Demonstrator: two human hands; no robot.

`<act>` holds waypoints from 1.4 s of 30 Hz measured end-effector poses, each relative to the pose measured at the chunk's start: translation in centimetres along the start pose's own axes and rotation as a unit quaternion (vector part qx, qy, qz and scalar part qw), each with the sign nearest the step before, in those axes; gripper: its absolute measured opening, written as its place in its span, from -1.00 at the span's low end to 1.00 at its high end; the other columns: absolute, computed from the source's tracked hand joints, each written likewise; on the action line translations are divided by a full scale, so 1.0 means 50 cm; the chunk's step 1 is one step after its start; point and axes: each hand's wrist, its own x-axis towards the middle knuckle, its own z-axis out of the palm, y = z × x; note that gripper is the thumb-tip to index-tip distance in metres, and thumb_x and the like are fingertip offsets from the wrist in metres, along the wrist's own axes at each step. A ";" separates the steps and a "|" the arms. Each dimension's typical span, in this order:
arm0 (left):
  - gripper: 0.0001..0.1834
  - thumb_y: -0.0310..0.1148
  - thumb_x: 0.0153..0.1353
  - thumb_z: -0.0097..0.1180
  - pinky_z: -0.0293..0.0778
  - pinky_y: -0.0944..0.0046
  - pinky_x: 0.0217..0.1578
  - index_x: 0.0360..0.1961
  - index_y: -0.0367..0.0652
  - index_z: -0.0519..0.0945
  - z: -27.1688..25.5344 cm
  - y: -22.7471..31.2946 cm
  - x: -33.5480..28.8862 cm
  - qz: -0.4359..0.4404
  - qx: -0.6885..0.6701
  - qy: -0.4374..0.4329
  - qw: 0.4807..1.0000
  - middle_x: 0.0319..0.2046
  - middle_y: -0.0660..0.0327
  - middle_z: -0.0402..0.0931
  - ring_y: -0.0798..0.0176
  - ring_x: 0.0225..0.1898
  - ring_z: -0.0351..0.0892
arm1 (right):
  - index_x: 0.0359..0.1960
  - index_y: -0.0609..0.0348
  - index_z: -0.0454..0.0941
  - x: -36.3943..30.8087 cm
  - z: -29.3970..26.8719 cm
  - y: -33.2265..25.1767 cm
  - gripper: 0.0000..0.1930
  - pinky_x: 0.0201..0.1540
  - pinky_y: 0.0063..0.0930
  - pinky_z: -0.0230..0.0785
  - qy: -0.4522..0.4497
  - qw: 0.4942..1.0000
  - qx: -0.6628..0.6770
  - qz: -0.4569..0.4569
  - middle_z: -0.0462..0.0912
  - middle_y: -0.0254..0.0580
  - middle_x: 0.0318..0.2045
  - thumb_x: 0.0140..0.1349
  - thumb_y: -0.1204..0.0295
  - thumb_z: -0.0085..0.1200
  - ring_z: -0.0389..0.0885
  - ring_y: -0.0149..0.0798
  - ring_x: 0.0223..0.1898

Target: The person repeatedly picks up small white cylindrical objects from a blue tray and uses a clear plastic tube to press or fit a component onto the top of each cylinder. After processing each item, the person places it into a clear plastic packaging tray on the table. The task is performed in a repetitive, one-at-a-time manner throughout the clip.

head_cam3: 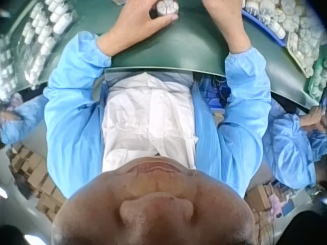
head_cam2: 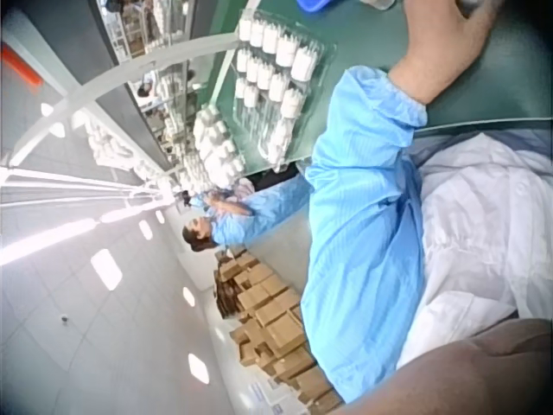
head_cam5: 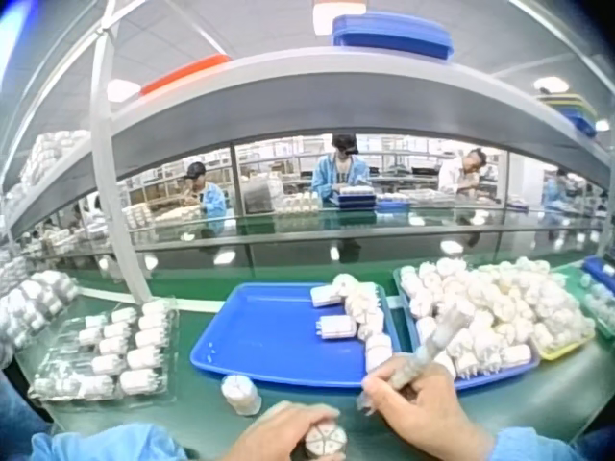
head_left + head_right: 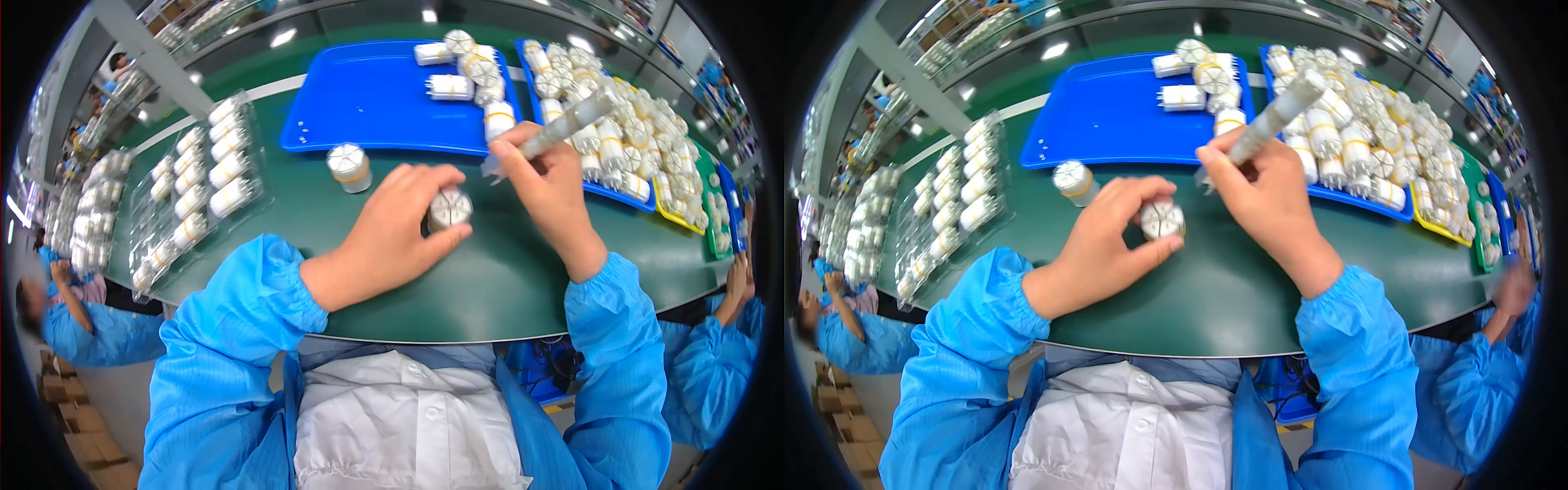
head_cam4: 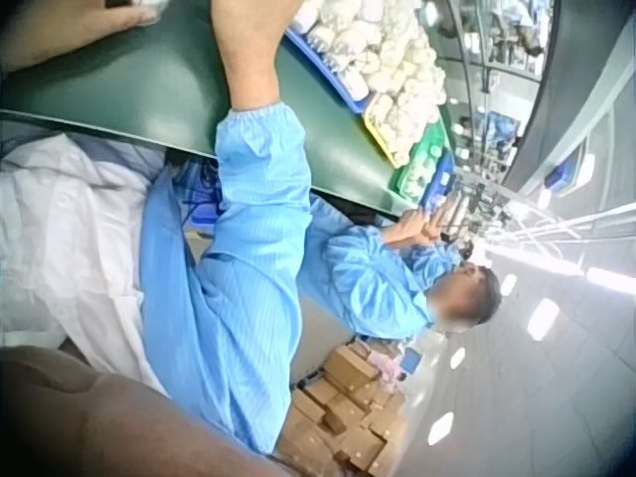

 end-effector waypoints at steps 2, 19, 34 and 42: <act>-0.36 -0.41 0.05 0.44 0.50 0.22 -0.14 0.18 -0.21 0.47 -0.037 0.023 -0.034 -0.018 0.028 -0.020 0.999 -0.11 0.10 0.57 0.11 -0.13 0.54 | -0.29 0.25 0.62 -0.005 0.001 -0.009 -0.86 -0.46 -0.63 0.30 0.000 1.000 -0.028 0.010 0.61 -0.37 -0.50 0.29 0.42 0.23 0.48 -0.57 -0.51; -0.53 -0.08 0.28 0.20 0.53 0.01 -0.09 0.07 -0.19 0.53 -0.173 -0.088 -0.014 -0.057 0.310 -0.060 0.947 -0.22 -0.04 0.57 -0.11 -0.13 0.59 | -0.34 0.21 0.60 -0.010 0.012 0.032 -0.89 -0.46 -0.63 0.19 -0.015 0.992 -0.114 -0.055 0.51 -0.47 -0.51 0.30 0.44 0.23 0.37 -0.60 -0.49; -0.54 0.00 0.24 0.19 0.53 -0.05 -0.03 -0.05 -0.17 0.63 -0.647 -0.249 -0.309 -0.365 0.595 0.025 0.716 -0.11 -0.03 0.55 -0.09 -0.04 0.60 | -0.33 0.24 0.56 -0.015 0.026 0.022 -0.88 -0.35 -0.59 0.21 -0.050 0.992 -0.111 -0.025 0.50 -0.39 -0.42 0.34 0.45 0.17 0.38 -0.53 -0.40; -0.62 -0.02 0.30 0.15 0.52 -0.05 -0.03 -0.13 -0.12 0.66 -0.636 -0.258 -0.291 -0.367 0.579 0.058 0.726 -0.16 -0.06 0.54 -0.16 -0.06 0.58 | -0.35 0.23 0.55 -0.020 0.031 0.007 -0.88 -0.38 -0.59 0.16 -0.049 0.990 -0.123 -0.040 0.49 -0.39 -0.43 0.33 0.47 0.17 0.34 -0.54 -0.42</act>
